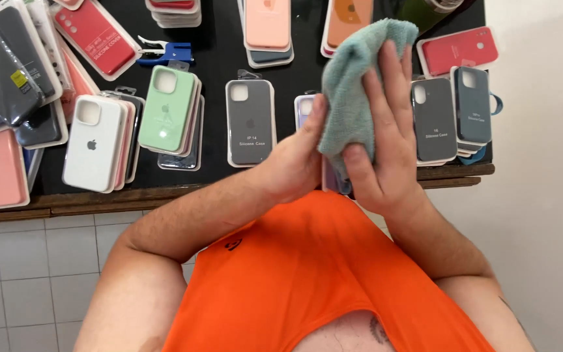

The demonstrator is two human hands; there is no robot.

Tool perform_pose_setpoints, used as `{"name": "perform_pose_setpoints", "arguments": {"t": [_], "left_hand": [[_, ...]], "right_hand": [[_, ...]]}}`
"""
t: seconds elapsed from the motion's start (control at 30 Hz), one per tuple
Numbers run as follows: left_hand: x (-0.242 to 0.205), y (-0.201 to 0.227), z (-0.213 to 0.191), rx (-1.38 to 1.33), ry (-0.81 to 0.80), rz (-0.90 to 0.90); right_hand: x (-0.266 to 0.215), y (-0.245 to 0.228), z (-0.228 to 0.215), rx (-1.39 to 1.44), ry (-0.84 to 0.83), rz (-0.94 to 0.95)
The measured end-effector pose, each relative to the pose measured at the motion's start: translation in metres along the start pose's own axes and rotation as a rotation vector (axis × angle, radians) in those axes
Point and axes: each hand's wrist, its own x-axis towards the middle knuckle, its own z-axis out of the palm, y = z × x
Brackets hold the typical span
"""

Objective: Cleaning various phone cases with a cloth and using a small manual tool to prepare them for sale.

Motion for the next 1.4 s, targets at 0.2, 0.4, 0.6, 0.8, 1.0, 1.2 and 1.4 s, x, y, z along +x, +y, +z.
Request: {"name": "perform_pose_setpoints", "arguments": {"t": [0.2, 0.4, 0.6, 0.8, 1.0, 1.2, 1.4], "left_hand": [[-0.022, 0.049, 0.017, 0.177, -0.089, 0.320], [-0.003, 0.078, -0.037, 0.030, 0.057, 0.360], [-0.056, 0.097, -0.091, 0.453, 0.444, 0.644], [-0.071, 0.086, -0.108, 1.120, 0.486, 0.659], [-0.059, 0.060, -0.127, 1.612, 0.603, 0.763], [-0.054, 0.064, -0.152, 1.755, 0.638, 0.673], [-0.040, 0.070, -0.104, 1.846, 0.428, 0.829]], "right_hand": [[-0.050, 0.010, 0.041, -0.015, -0.124, -0.105], [-0.038, 0.002, 0.002, 0.243, -0.119, 0.128], [-0.102, 0.055, 0.007, 0.213, -0.022, 0.394], [-0.112, 0.061, 0.009, 0.191, -0.029, 0.463], [-0.106, 0.062, 0.006, 0.138, -0.060, 0.419], [-0.109, 0.069, 0.006, 0.191, -0.040, 0.442], [-0.102, 0.072, 0.003, 0.202, -0.030, 0.444]]}}
